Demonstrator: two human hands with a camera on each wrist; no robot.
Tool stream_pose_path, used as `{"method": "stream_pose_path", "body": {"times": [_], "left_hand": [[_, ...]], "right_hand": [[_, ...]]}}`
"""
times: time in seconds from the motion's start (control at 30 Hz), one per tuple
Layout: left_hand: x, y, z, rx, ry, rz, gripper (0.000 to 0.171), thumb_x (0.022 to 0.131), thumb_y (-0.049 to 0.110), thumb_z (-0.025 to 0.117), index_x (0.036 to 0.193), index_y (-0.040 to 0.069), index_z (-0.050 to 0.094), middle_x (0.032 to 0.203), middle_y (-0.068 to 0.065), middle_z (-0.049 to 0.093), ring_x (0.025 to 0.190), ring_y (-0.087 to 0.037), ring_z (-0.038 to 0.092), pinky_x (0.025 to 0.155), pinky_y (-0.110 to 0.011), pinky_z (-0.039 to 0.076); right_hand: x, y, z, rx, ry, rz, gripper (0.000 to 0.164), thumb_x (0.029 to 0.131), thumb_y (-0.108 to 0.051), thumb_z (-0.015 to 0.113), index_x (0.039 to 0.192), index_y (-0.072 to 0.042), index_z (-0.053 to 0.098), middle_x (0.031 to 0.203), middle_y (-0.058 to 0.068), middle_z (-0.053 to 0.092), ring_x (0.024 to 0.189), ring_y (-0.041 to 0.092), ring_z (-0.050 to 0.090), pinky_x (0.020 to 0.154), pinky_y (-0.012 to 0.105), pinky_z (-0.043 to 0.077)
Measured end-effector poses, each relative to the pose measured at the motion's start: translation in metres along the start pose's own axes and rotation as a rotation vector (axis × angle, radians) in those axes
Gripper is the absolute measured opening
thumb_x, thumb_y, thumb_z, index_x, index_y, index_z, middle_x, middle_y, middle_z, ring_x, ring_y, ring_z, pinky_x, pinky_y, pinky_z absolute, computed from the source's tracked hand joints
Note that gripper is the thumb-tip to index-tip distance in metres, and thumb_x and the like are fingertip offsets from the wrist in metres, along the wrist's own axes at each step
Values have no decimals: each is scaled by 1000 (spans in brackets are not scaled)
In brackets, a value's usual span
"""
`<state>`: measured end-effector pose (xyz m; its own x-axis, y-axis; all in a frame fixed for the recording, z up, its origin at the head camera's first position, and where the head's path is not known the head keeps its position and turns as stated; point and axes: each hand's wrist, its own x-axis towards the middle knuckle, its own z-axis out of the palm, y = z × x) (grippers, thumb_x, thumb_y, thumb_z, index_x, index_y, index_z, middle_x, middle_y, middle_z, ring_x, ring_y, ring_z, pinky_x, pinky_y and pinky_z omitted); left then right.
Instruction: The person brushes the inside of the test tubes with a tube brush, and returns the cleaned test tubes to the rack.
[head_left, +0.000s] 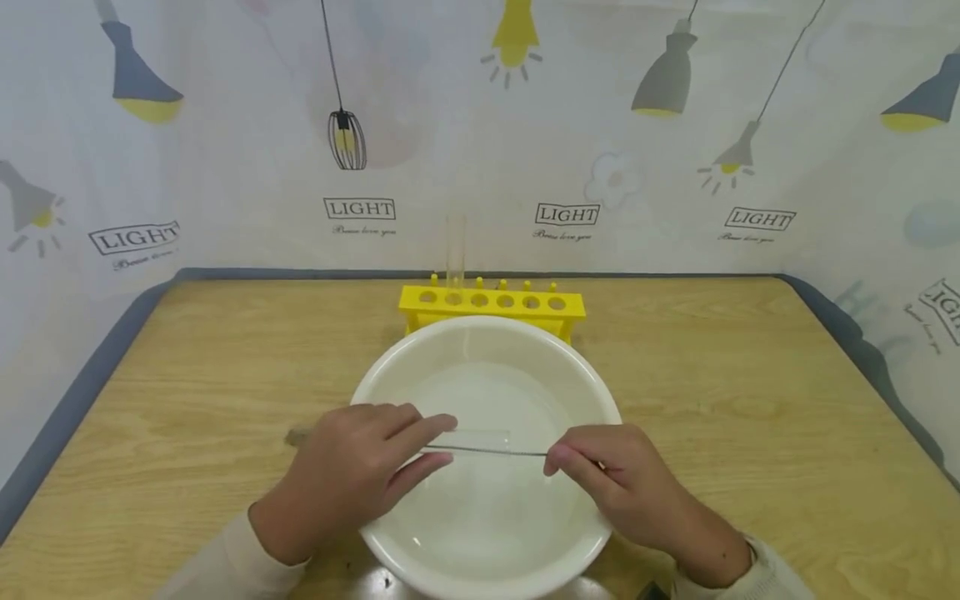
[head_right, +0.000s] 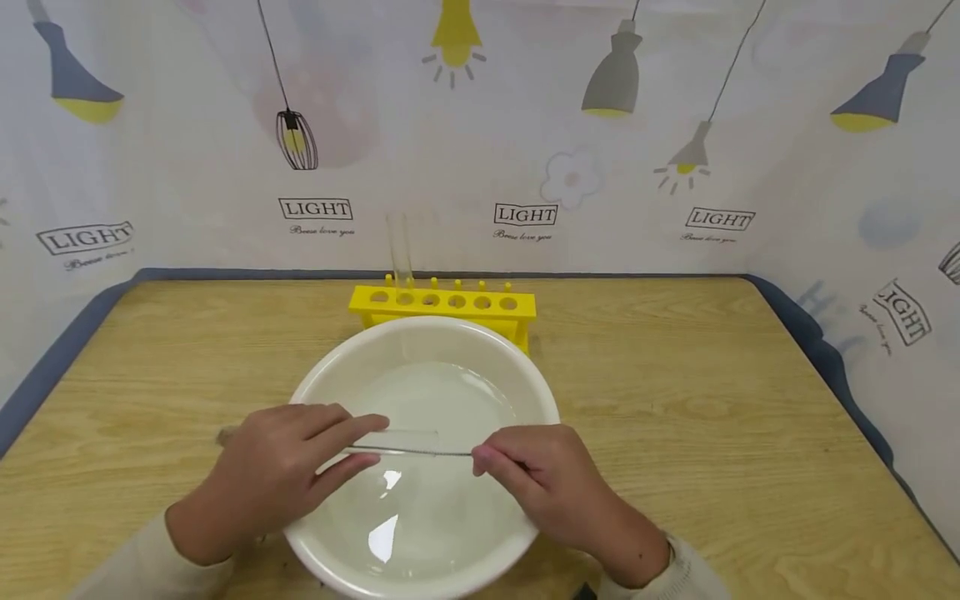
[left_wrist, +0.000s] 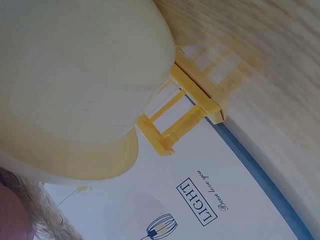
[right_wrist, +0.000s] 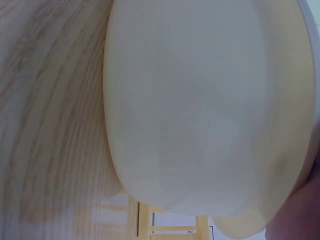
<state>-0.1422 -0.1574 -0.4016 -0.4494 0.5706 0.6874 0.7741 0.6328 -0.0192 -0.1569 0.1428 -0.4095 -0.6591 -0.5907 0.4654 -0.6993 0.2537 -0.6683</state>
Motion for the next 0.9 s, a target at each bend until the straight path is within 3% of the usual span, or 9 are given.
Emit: {"method": "stream_pose_path", "body": {"times": [0.17, 0.4, 0.57, 0.9], "left_hand": [[0, 0, 1, 4, 1, 7, 36, 105, 40, 48, 108, 15, 74, 75, 6, 62, 53, -7, 49, 51, -24, 47], [0, 1, 2, -4, 15, -23, 37, 105, 43, 47, 103, 17, 73, 68, 7, 55, 48, -4, 39, 44, -18, 35], [1, 4, 4, 0, 40, -38, 37, 104, 45, 47, 101, 17, 72, 63, 7, 49, 46, -3, 35, 42, -16, 29], [2, 6, 5, -3, 67, -44, 36, 103, 45, 48, 102, 18, 72, 62, 8, 51, 46, -3, 39, 40, -15, 29]], "right_hand": [[-1, 0, 0, -6, 1, -22, 25, 92, 7, 61, 85, -15, 70, 73, -3, 67, 67, -4, 49, 60, 13, 44], [-1, 0, 2, -39, 27, 47, 30, 93, 6, 59, 74, -16, 63, 61, -9, 52, 59, -8, 36, 52, 9, 35], [-2, 2, 1, -4, 56, 45, 34, 92, 8, 58, 71, -18, 60, 59, -2, 53, 58, -7, 40, 52, 10, 36], [0, 3, -3, 24, 84, 3, 36, 92, 9, 57, 70, -18, 61, 56, -4, 50, 57, -7, 38, 51, 12, 36]]}}
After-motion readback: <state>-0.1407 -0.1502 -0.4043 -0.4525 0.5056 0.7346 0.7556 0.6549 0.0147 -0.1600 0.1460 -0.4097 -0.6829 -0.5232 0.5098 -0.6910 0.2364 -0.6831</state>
